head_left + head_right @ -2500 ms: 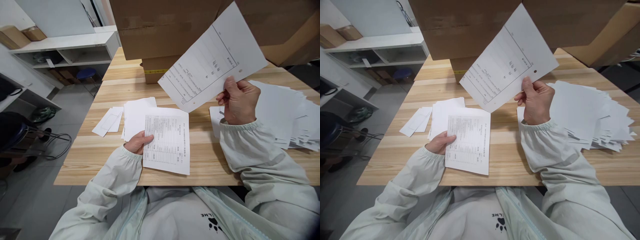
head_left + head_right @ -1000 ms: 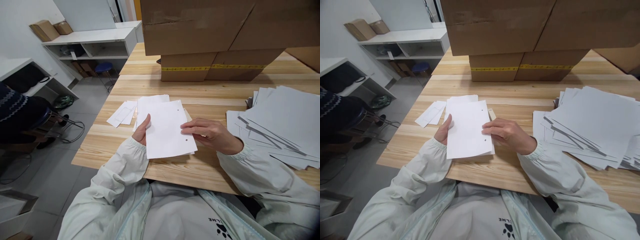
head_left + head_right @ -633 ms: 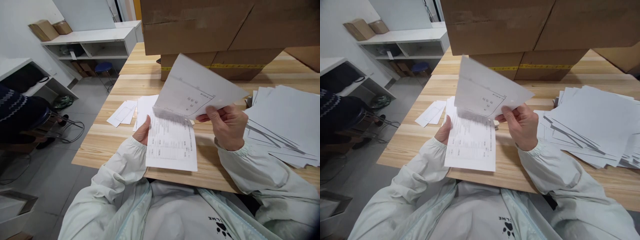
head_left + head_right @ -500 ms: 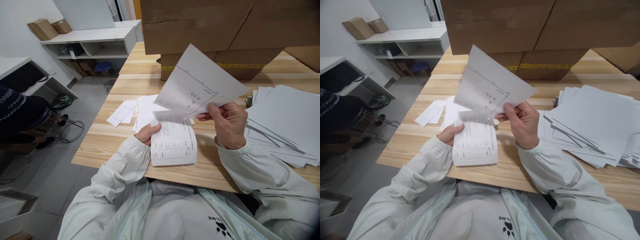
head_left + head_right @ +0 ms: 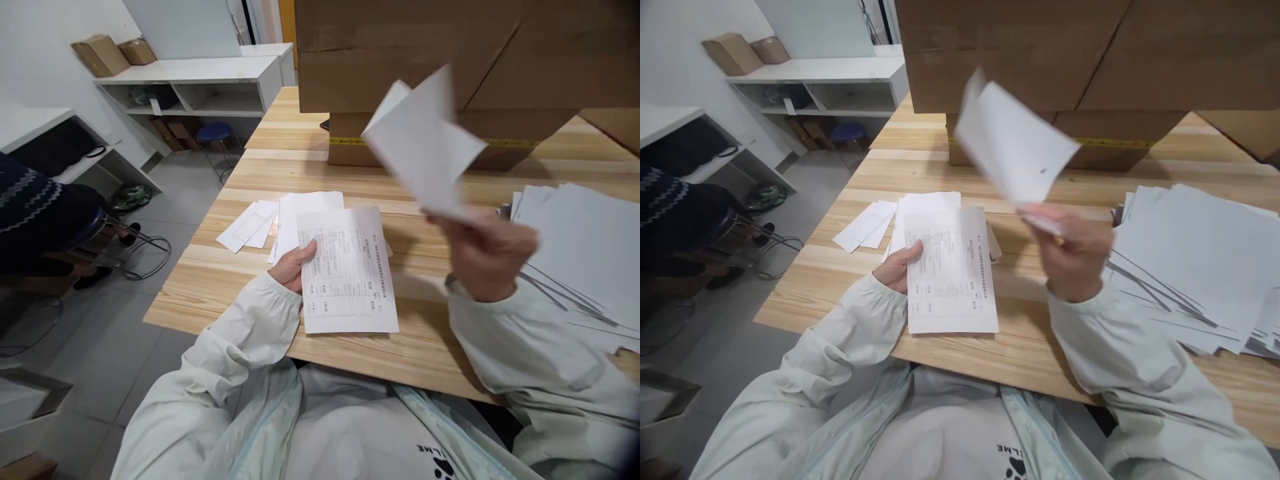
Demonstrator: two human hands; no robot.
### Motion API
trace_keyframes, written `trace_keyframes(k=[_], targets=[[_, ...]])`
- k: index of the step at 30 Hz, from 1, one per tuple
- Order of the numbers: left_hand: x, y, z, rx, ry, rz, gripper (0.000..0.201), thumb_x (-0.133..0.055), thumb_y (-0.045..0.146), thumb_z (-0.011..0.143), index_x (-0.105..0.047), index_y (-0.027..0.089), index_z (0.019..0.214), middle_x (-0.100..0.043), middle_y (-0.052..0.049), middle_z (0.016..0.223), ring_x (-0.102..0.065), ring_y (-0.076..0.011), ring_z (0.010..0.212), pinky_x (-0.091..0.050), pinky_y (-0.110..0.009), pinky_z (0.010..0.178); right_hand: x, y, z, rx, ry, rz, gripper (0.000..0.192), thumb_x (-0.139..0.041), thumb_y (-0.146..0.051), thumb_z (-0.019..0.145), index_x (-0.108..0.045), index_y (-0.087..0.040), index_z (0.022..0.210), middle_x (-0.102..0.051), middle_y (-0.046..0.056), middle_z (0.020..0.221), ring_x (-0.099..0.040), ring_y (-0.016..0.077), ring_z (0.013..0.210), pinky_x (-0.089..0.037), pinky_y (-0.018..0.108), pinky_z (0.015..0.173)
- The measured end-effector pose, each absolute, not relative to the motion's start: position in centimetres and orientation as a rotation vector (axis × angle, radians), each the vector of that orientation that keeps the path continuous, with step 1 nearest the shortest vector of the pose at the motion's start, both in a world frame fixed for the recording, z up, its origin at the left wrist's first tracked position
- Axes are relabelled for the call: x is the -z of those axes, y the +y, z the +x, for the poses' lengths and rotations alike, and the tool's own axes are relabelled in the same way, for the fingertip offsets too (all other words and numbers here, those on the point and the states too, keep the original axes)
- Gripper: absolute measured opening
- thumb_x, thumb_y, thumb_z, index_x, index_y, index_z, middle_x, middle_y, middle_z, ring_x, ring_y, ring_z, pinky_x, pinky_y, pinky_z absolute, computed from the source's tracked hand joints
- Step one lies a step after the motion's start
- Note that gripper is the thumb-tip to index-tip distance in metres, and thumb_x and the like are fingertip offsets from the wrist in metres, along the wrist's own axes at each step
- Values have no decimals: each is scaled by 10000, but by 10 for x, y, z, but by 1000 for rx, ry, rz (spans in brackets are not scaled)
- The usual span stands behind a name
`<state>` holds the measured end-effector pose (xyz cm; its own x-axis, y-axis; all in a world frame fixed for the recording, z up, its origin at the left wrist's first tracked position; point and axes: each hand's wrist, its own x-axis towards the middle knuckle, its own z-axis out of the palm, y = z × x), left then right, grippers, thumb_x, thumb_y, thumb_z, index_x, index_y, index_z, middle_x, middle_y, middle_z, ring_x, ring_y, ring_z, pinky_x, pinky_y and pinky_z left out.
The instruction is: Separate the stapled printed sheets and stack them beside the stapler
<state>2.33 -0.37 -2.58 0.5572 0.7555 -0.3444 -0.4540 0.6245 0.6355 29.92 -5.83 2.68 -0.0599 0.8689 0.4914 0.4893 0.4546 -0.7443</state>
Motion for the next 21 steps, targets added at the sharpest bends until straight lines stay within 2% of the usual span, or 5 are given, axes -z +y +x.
trace_keyframes(k=[7, 11, 15, 17, 21], targets=[[-1, -2, 21, -804, 740, 365, 539, -303, 425, 1018, -513, 93, 1386, -743, -125, 1114, -668, -241, 1141, -434, -407, 1110, -10, -62, 268, -336, -1983, -963, 287, -663, -289, 877, -690, -318, 1161, -724, 30, 1137, -691, 217, 1084, -603, 351, 915], [-2, 1, 18, -806, 724, 339, 623, -299, 524, 994, -498, 99, 1404, -718, -147, 1172, -671, -257, 1132, -447, -421, 1093, -3, -63, 268, -224, -2122, -794, 383, -519, -61, 908, -686, -273, 1181, -719, 59, 1160, -701, 178, 1056, -596, 310, 898], [5, 3, 16, -914, 577, 378, 702, -338, 635, 942, -501, 136, 1408, -665, -149, 1280, -634, -284, 1192, -432, -455, 1105, 2, -62, 266, -187, -2206, -741, 416, -499, -30, 899, -675, -254, 1201, -710, 74, 1180, -697, 184, 1062, -593, 335, 906], [7, 3, 15, -939, 573, 399, 643, -397, 590, 947, -510, 144, 1397, -664, -143, 1284, -625, -283, 1207, -426, -460, 1113, 3, -63, 263, -168, -2245, -722, 428, -510, -31, 893, -668, -264, 1216, -708, 65, 1189, -687, 189, 1082, -577, 359, 944], [9, 0, 12, -982, 669, 502, 453, -585, 269, 913, -546, 136, 1343, -706, -125, 1210, -649, -256, 1174, -425, -437, 1123, 5, -69, 259, -314, -2057, -875, 420, -564, -127, 906, -638, -331, 1265, -598, 40, 1372, -603, 215, 1229, -517, 409, 1037]])
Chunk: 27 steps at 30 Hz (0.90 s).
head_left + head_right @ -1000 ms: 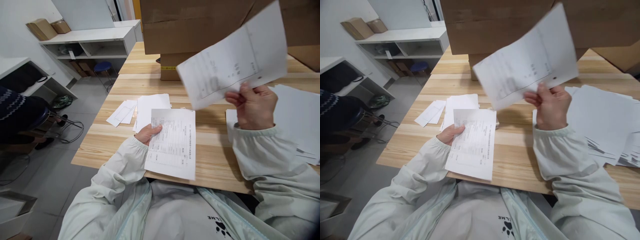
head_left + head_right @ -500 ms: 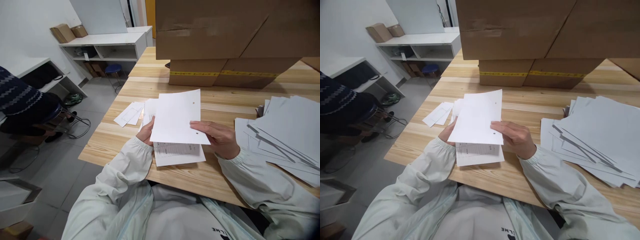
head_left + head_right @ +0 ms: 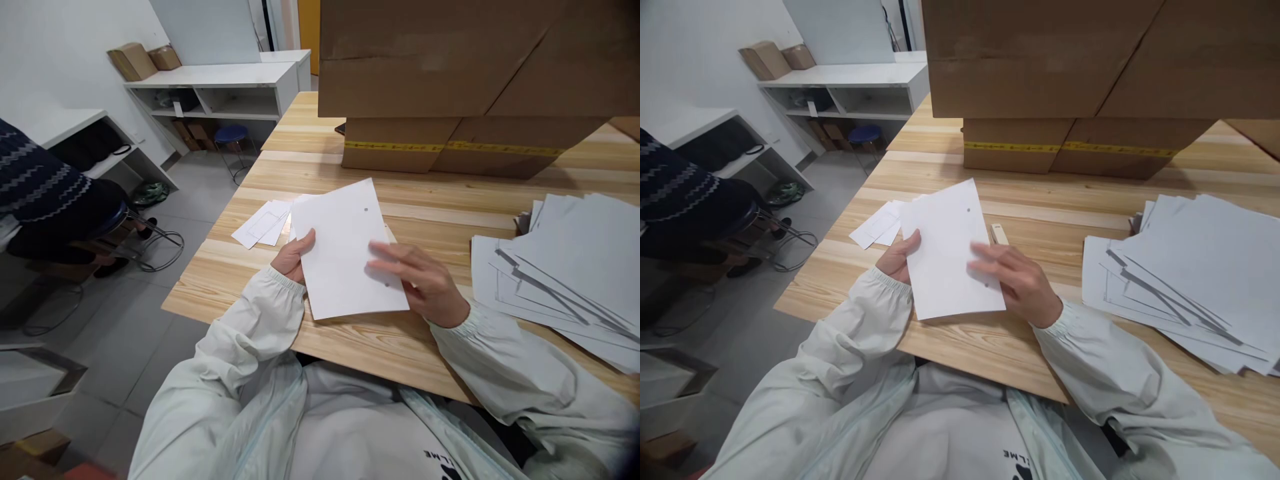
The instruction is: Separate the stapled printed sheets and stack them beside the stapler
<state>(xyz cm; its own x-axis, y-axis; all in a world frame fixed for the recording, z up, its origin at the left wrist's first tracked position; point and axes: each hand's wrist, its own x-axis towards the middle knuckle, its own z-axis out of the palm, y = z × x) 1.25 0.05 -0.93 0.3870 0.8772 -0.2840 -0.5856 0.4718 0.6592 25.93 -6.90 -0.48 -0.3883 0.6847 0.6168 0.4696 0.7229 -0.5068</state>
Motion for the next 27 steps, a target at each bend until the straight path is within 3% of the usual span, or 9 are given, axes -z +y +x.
trace_keyframes(k=[3, 5, 7, 9, 12, 14, 20, 23, 27], targets=[[7, -8, 15, -1138, 707, 677, 451, -686, 233, 841, -599, 170, 1278, -731, -82, 1153, -642, -244, 1183, -435, -403, 1117, 8, -77, 268, -653, -1576, -1022, 486, -540, -276, 953, -469, -388, 1421, -522, 31, 1454, -556, 217, 1289, -495, 445, 1059], [1, -19, 21, -1182, 707, 804, 429, -729, 288, 814, -639, 191, 1222, -738, -55, 1123, -623, -247, 1208, -445, -390, 1104, 11, -84, 277, -922, -1415, -1009, 558, -559, -402, 941, -384, -395, 1470, -608, 33, 1355, -615, 220, 1213, -530, 454, 1011], [-10, -32, 31, -1160, 680, 947, 370, -755, 328, 790, -688, 209, 1134, -741, -27, 1083, -614, -258, 1211, -466, -390, 1076, 14, -94, 284, -1068, -1432, -1010, 582, -675, -468, 848, -500, -365, 1393, -704, 22, 1177, -681, 233, 1081, -581, 433, 917], [-23, -45, 40, -1077, 634, 1090, 262, -779, 315, 763, -733, 208, 997, -744, -4, 1003, -620, -268, 1183, -496, -382, 1030, 17, -104, 286, -989, -1486, -1074, 397, -774, -423, 759, -695, -315, 1133, -741, 2, 1030, -707, 237, 975, -598, 414, 860], [-39, -61, 51, -967, 631, 1166, 146, -800, 252, 729, -753, 178, 847, -733, -5, 889, -612, -294, 1169, -519, -366, 963, 19, -116, 284, -676, -1496, -1180, 71, -780, -335, 755, -743, -283, 787, -751, -20, 983, -701, 239, 972, -571, 436, 927], [-45, -67, 54, -945, 632, 1194, 148, -803, 234, 722, -764, 169, 849, -735, -16, 903, -609, -300, 1167, -514, -354, 952, 22, -120, 284, -596, -1495, -1204, 47, -769, -327, 766, -747, -296, 794, -753, -30, 967, -701, 235, 952, -568, 445, 926], [-41, -77, 56, -868, 611, 1351, 310, -758, 344, 781, -770, 182, 1045, -733, -66, 1095, -616, -277, 1167, -442, -338, 1029, 22, -121, 290, -792, -1545, -1214, 201, -744, -358, 795, -736, -282, 981, -745, -8, 1022, -699, 207, 923, -581, 366, 825], [-36, -78, 60, -874, 604, 1354, 314, -748, 389, 785, -773, 188, 1024, -743, -62, 1041, -649, -260, 1087, -448, -353, 1007, 18, -122, 288, -757, -1573, -1180, 177, -735, -334, 807, -728, -281, 975, -744, -10, 998, -696, 184, 858, -575, 335, 776], [-25, -76, 65, -982, 676, 1393, 242, -738, 413, 783, -775, 190, 871, -736, -14, 890, -663, -234, 951, -502, -351, 895, 22, -123, 290, -712, -1496, -1190, 211, -779, -319, 761, -726, -268, 959, -747, -9, 986, -697, 209, 902, -577, 370, 825]])
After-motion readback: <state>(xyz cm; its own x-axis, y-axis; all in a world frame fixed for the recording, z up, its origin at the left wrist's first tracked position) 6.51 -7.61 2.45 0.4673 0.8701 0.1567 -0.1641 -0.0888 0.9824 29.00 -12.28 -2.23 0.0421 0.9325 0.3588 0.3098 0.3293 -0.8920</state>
